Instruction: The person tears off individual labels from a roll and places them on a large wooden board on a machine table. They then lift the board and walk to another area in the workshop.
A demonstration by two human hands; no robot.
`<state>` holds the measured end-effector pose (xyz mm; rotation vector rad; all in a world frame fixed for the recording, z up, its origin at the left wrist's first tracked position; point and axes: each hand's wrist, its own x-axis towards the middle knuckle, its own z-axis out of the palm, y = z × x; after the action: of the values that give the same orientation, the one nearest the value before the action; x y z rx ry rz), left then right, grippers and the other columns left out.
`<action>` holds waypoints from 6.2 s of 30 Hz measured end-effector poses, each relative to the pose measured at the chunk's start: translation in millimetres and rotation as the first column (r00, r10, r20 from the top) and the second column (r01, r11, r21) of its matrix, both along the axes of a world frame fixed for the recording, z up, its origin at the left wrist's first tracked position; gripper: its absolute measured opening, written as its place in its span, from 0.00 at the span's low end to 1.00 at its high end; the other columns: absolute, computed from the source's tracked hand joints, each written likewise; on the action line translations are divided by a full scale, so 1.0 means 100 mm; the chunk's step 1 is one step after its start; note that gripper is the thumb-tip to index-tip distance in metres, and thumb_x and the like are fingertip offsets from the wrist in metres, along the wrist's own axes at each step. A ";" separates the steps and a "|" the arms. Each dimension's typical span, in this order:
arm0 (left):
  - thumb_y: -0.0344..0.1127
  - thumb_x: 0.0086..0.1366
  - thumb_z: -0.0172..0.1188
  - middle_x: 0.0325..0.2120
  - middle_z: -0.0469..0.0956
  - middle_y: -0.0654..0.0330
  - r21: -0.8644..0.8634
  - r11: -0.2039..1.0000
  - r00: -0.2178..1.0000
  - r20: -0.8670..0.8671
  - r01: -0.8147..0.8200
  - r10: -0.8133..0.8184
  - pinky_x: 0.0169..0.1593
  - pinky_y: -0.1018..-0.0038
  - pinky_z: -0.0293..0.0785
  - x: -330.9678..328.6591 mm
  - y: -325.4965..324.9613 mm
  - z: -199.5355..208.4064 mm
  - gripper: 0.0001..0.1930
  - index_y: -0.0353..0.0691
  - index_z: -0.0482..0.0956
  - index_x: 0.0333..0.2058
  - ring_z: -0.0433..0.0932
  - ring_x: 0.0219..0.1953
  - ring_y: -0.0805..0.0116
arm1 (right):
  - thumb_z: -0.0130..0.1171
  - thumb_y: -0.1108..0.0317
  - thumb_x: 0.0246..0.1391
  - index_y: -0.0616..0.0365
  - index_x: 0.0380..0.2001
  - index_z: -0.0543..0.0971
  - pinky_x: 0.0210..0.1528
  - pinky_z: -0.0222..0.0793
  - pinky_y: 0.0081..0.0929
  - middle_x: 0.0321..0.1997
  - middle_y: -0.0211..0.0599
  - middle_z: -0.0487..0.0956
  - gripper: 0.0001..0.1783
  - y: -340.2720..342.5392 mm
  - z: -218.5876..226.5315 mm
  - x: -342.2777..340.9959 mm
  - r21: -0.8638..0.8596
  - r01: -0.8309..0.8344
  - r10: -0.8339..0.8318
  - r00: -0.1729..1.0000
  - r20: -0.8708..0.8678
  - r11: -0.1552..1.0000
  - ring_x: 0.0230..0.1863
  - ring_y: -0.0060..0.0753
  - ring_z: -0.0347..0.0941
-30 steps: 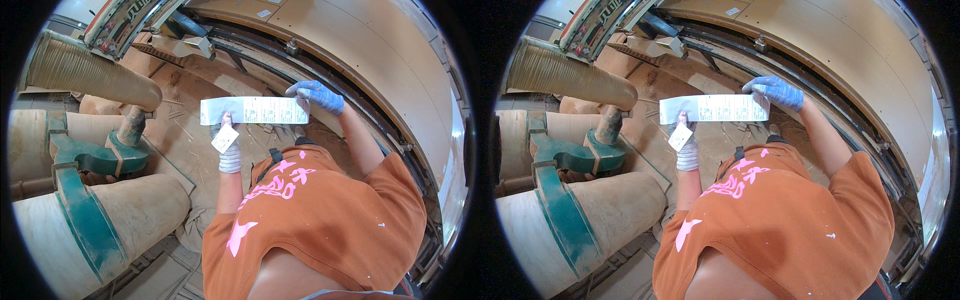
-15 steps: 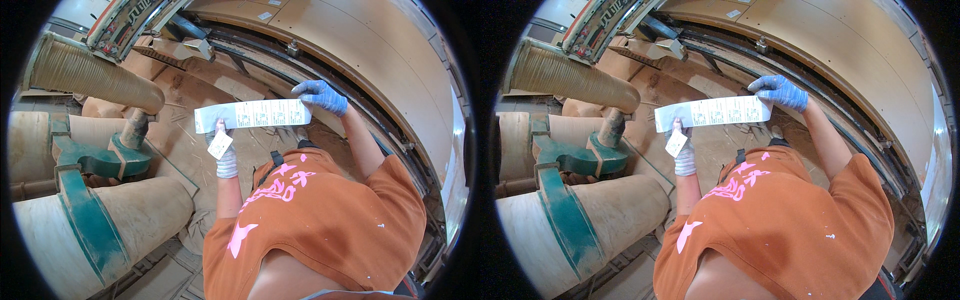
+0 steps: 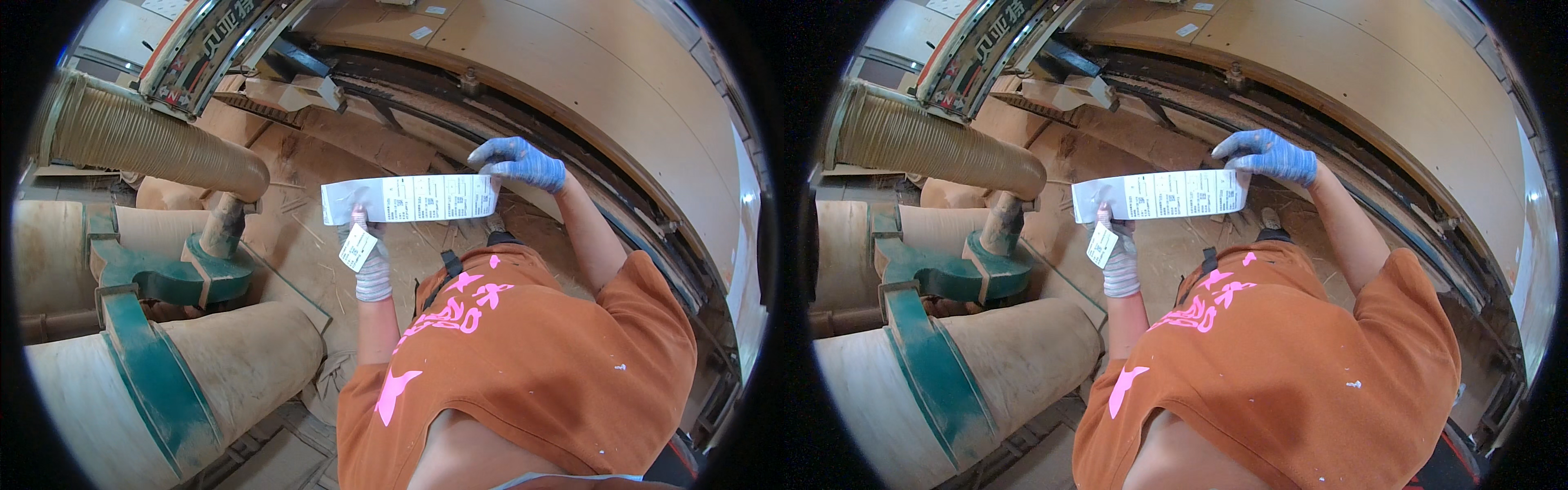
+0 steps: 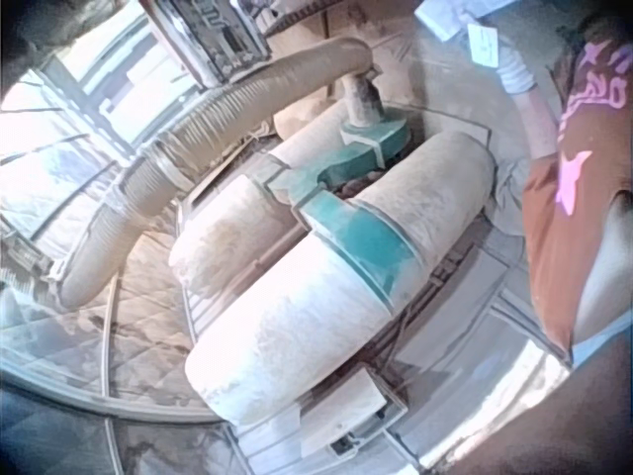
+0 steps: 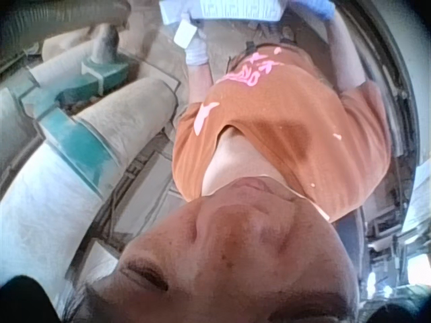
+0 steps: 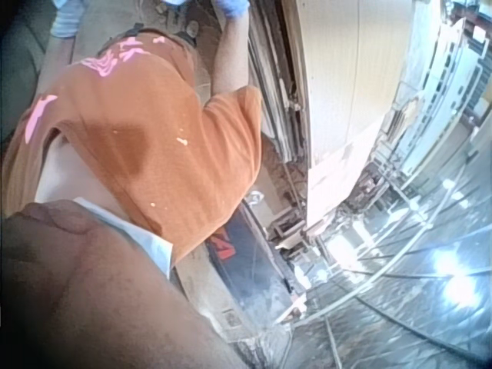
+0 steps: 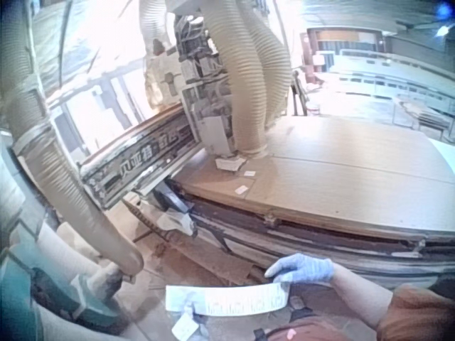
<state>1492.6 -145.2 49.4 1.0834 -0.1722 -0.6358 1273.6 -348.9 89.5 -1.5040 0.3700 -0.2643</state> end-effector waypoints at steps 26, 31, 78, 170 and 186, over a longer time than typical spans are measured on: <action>0.39 0.58 0.57 0.39 0.74 0.59 -0.032 0.953 0.952 -0.054 0.301 -0.302 0.41 0.68 0.75 -0.43 -0.17 -0.25 0.21 0.42 0.67 0.49 0.75 0.41 0.65 | 0.54 0.80 0.40 0.46 0.45 0.77 0.41 0.70 0.28 0.40 0.38 0.78 0.25 0.46 0.03 0.05 -0.564 0.046 0.037 0.990 0.136 0.825 0.38 0.37 0.75; 0.40 0.58 0.57 0.39 0.74 0.60 0.083 0.926 0.929 -0.080 0.367 -0.361 0.38 0.71 0.74 -0.49 -0.51 -0.29 0.21 0.43 0.67 0.49 0.76 0.39 0.67 | 0.55 0.78 0.37 0.46 0.39 0.80 0.42 0.70 0.30 0.37 0.37 0.79 0.21 0.28 -0.05 -0.17 -0.585 0.188 -0.075 0.974 0.212 0.789 0.38 0.40 0.75; 0.37 0.56 0.59 0.31 0.73 0.66 0.251 0.873 0.900 0.017 0.419 -0.436 0.23 0.84 0.66 -2.54 -4.27 -0.59 0.16 0.40 0.71 0.43 0.71 0.26 0.79 | 0.54 0.73 0.49 0.59 0.41 0.78 0.47 0.68 0.24 0.39 0.35 0.79 0.14 -3.22 -0.76 -2.34 0.016 0.283 -0.283 0.958 0.052 0.959 0.40 0.23 0.72; 0.33 0.56 0.61 0.35 0.72 0.64 0.129 0.955 0.957 0.081 0.266 -0.278 0.41 0.76 0.71 -2.03 -4.30 0.00 0.16 0.38 0.72 0.44 0.70 0.35 0.75 | 0.48 0.55 0.58 0.56 0.50 0.71 0.49 0.63 0.23 0.38 0.32 0.75 0.22 -3.29 -0.31 -1.94 0.117 0.163 -0.183 0.965 0.186 0.980 0.41 0.20 0.67; 0.38 0.57 0.59 0.31 0.73 0.68 0.185 0.967 0.981 0.049 0.177 -0.189 0.25 0.81 0.66 -2.09 -4.13 -0.07 0.13 0.43 0.74 0.40 0.70 0.27 0.77 | 0.54 0.78 0.47 0.59 0.37 0.79 0.38 0.70 0.21 0.29 0.30 0.79 0.12 -3.20 -0.25 -1.96 -0.081 0.137 -0.140 0.990 -0.022 0.987 0.31 0.19 0.71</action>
<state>1283.7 -557.7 42.0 1.2740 -0.2796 -0.7934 1078.0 -669.3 64.8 -1.5637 0.4917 -0.3726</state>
